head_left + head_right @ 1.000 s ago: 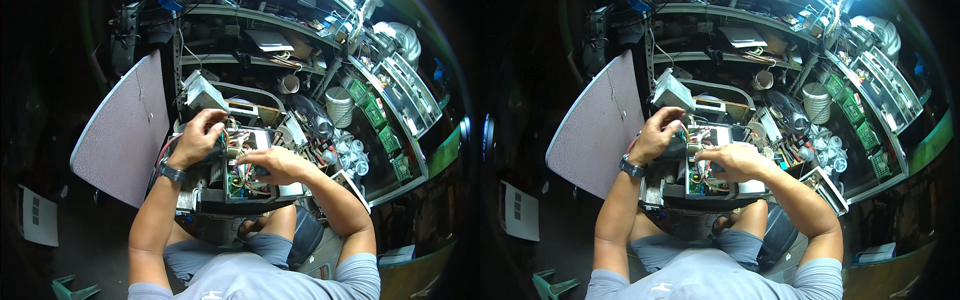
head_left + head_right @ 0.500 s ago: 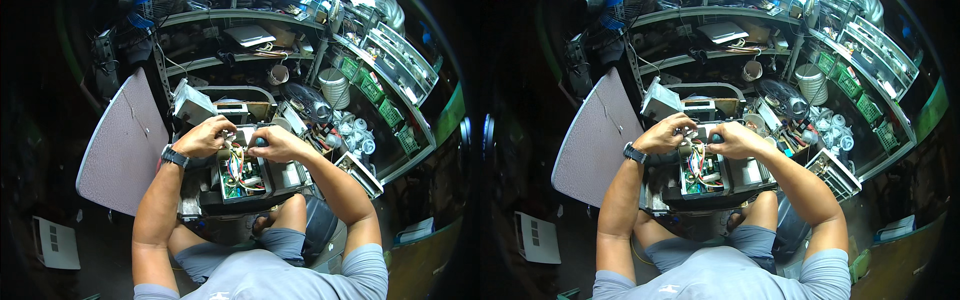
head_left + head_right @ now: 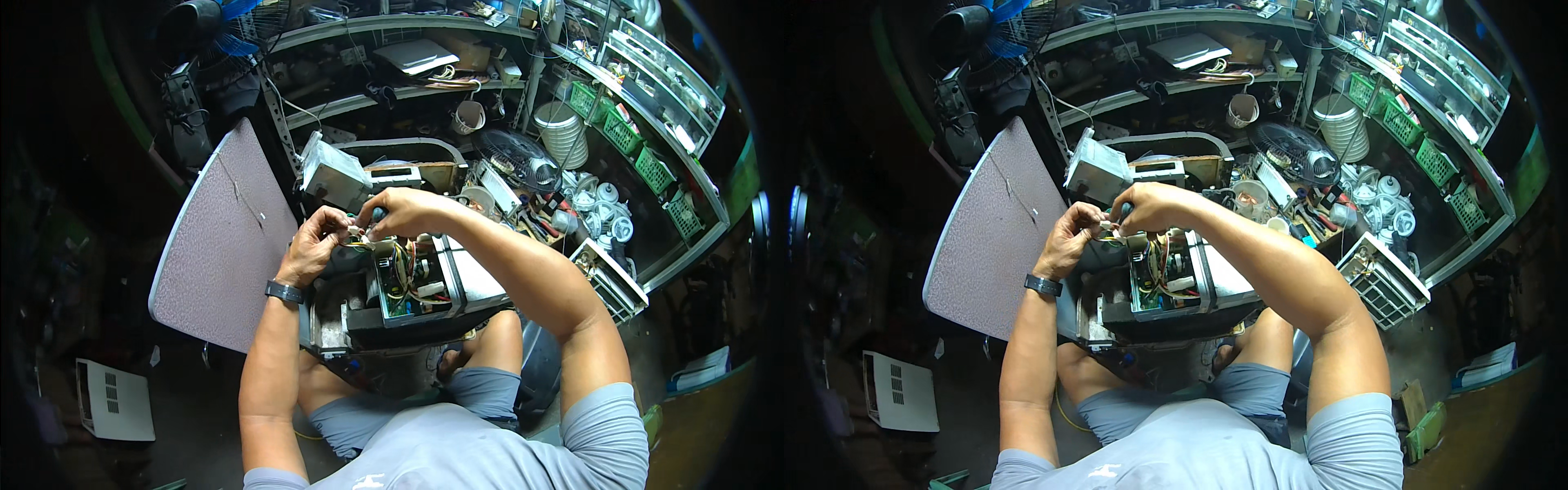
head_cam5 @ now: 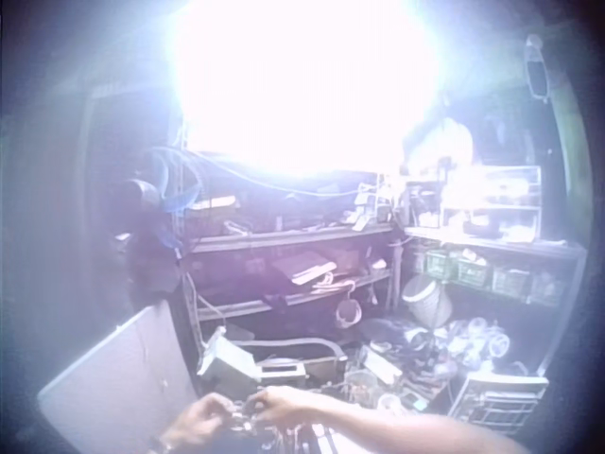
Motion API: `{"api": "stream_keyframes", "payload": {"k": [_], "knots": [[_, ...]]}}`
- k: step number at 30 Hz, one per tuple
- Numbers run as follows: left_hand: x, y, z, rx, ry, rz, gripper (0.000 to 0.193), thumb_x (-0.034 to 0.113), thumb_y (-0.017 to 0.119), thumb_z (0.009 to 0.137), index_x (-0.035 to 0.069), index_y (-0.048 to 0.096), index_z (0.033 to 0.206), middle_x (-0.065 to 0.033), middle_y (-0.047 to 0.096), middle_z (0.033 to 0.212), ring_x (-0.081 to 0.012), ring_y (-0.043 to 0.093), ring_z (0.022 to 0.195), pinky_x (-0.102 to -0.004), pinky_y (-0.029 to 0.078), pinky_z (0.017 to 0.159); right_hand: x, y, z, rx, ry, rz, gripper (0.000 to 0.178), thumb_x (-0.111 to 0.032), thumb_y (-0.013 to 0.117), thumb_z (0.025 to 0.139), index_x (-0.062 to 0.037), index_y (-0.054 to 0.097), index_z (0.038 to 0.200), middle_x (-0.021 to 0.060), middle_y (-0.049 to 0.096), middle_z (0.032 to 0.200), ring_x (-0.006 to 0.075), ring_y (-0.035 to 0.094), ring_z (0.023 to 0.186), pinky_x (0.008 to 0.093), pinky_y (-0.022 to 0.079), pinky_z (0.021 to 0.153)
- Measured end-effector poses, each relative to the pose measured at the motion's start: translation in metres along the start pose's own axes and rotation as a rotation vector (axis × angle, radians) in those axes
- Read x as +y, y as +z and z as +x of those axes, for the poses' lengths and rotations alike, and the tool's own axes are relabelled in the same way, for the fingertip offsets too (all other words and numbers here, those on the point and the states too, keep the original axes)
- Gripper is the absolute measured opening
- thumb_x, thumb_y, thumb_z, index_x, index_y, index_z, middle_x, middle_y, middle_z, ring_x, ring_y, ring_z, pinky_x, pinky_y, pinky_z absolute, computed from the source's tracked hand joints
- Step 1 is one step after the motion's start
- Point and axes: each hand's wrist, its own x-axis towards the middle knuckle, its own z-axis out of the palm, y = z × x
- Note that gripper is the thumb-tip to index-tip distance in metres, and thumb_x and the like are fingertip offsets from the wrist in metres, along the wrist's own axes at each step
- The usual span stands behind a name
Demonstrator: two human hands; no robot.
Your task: The person manipulates internal wiring and electrical components within a metal appliance housing, using a screwdriver, wire cutters, and pliers to connect and position wires.
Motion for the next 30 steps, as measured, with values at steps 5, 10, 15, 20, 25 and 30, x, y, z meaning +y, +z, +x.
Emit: {"api": "stream_keyframes", "payload": {"k": [5,10,15,20,25,30], "knots": [[-0.013,0.0,-0.005,0.043,0.125,0.028,0.014,-0.004,0.067,0.101,0.008,0.063,0.108,-0.0023,0.066,0.114,-0.0113,0.064,0.105,-0.028,0.054,0.095,-0.009,-0.004,0.014,-0.105,0.081,0.167,0.04,-0.024,0.086,0.086,-0.0151,0.079,0.124,0.0088,0.078,0.094,0.0148,0.071,0.079,0.0312,0.058,0.071],[-0.013,0.016,-0.01,0.186,0.088,0.062,0.01,0.003,0.071,0.102,0.006,0.065,0.109,-0.0025,0.068,0.109,-0.0114,0.065,0.103,-0.0289,0.054,0.095,-0.002,0.002,0.015,-0.122,0.11,0.228,0.04,-0.028,0.086,0.088,-0.0112,0.078,0.123,0.006,0.076,0.094,0.0148,0.069,0.083,0.0323,0.055,0.073],[-0.002,0.017,-0.016,0.25,0.07,0.18,0.012,0.008,0.072,0.102,0.004,0.066,0.112,-0.0017,0.068,0.105,-0.0097,0.065,0.097,-0.0256,0.053,0.09,0.005,0.006,0.02,-0.145,0.072,0.274,0.037,-0.028,0.085,0.089,-0.0088,0.077,0.118,0.0055,0.073,0.087,0.0121,0.066,0.073,0.0299,0.051,0.06],[0.026,0.022,-0.019,0.123,0.179,0.5,0.021,0.009,0.07,0.098,-0.001,0.072,0.116,-0.0104,0.072,0.105,-0.0213,0.071,0.098,-0.0344,0.057,0.088,0.008,0.007,0.015,-0.152,0.124,0.319,0.031,-0.032,0.081,0.091,-0.0069,0.076,0.108,0.0044,0.073,0.09,0.014,0.066,0.084,0.0315,0.052,0.065],[0.036,0.025,-0.02,0.106,0.239,0.761,0.021,0.015,0.075,0.095,-0.001,0.077,0.109,-0.0151,0.073,0.097,-0.0312,0.071,0.097,-0.0407,0.055,0.093,0.003,0.012,0.015,-0.135,0.087,0.288,0.028,-0.03,0.079,0.092,-0.0056,0.075,0.105,0.0038,0.072,0.09,0.014,0.065,0.083,0.0319,0.053,0.066],[0.027,0.03,-0.022,0.169,0.305,0.726,0.012,0.006,0.079,0.09,-0.001,0.074,0.098,-0.0132,0.072,0.091,-0.0287,0.072,0.089,-0.0382,0.056,0.083,0.013,0.006,0.005,-0.145,0.049,0.28,0.027,-0.025,0.076,0.093,-0.0042,0.075,0.11,0.0043,0.072,0.09,0.014,0.065,0.078,0.0323,0.054,0.068]]}}
